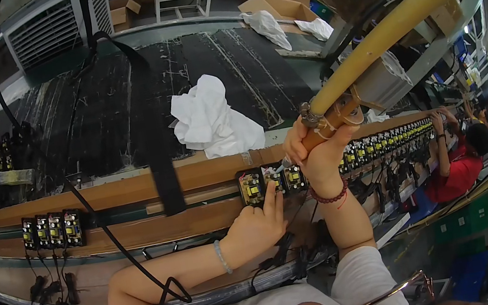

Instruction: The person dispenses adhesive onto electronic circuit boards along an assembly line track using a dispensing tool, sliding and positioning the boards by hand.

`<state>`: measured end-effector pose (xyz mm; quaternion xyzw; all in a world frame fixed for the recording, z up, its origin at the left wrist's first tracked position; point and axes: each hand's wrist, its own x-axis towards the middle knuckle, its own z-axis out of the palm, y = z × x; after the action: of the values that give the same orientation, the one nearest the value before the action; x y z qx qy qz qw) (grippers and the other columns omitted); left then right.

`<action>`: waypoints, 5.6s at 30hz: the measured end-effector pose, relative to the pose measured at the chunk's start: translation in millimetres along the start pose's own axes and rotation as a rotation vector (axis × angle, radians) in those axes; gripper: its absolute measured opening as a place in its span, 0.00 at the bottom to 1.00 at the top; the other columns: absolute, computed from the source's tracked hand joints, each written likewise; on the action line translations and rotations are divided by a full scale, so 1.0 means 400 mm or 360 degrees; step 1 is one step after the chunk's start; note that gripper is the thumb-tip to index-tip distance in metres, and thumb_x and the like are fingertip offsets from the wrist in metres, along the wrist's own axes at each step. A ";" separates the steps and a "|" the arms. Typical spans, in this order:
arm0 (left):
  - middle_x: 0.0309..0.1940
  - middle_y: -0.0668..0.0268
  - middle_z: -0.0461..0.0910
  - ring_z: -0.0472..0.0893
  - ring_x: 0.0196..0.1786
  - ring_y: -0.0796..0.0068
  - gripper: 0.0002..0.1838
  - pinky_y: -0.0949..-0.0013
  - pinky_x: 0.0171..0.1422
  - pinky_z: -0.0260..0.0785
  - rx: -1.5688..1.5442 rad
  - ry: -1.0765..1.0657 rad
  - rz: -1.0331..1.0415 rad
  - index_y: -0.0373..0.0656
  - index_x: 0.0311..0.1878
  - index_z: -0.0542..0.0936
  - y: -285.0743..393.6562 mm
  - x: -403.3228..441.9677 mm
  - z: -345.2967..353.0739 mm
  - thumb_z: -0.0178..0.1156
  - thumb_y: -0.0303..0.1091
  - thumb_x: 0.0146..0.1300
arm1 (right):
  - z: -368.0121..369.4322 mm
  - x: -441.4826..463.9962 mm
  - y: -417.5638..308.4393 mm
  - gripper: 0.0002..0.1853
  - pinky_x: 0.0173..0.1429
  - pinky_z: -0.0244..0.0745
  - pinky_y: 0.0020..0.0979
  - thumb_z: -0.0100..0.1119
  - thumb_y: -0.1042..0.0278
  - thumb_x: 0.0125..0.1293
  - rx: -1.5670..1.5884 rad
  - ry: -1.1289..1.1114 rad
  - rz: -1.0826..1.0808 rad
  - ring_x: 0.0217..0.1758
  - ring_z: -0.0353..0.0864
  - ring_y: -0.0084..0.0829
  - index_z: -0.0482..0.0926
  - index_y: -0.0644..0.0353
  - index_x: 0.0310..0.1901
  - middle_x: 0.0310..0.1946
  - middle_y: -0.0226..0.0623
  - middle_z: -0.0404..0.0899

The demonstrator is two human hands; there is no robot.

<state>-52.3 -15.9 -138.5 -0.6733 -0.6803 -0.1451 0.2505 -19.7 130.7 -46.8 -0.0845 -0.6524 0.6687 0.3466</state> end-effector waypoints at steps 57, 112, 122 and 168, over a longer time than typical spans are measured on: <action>0.60 0.61 0.66 0.53 0.69 0.50 0.30 0.46 0.70 0.41 -0.0653 -0.0069 -0.0045 0.52 0.46 0.82 -0.187 0.042 -0.082 0.68 0.59 0.41 | 0.046 -0.074 -0.021 0.50 0.16 0.55 0.21 0.29 0.12 0.43 0.0060 -0.0197 0.0050 0.10 0.58 0.19 0.68 0.63 0.37 0.09 0.26 0.59; 0.58 0.47 0.68 0.65 0.62 0.53 0.39 0.56 0.64 0.56 -0.0729 -0.0342 -0.0134 0.64 0.62 0.70 -0.235 -0.055 -0.061 0.65 0.61 0.43 | 0.133 0.032 0.017 0.47 0.15 0.51 0.24 0.30 0.08 0.37 0.0248 -0.0042 -0.0003 0.08 0.52 0.22 0.61 0.56 0.27 0.06 0.26 0.55; 0.56 0.47 0.70 0.66 0.61 0.54 0.38 0.58 0.64 0.55 -0.0783 -0.0365 -0.0127 0.62 0.62 0.71 -0.236 -0.050 -0.073 0.66 0.59 0.43 | 0.132 0.016 0.015 0.48 0.15 0.54 0.25 0.26 0.09 0.39 0.0245 -0.0236 -0.0024 0.08 0.53 0.22 0.63 0.56 0.28 0.06 0.27 0.55; 0.57 0.47 0.69 0.66 0.61 0.52 0.37 0.56 0.64 0.56 -0.0709 -0.0371 -0.0081 0.61 0.62 0.70 -0.234 -0.043 -0.077 0.64 0.59 0.46 | 0.079 0.029 0.008 0.48 0.13 0.50 0.23 0.26 0.08 0.37 0.0027 -0.0193 0.0017 0.07 0.51 0.22 0.61 0.57 0.26 0.07 0.27 0.55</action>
<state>-141.0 -51.6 -109.0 -0.7068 -0.6725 -0.2193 0.0120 -47.6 112.0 -41.7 -0.0444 -0.6661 0.6799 0.3035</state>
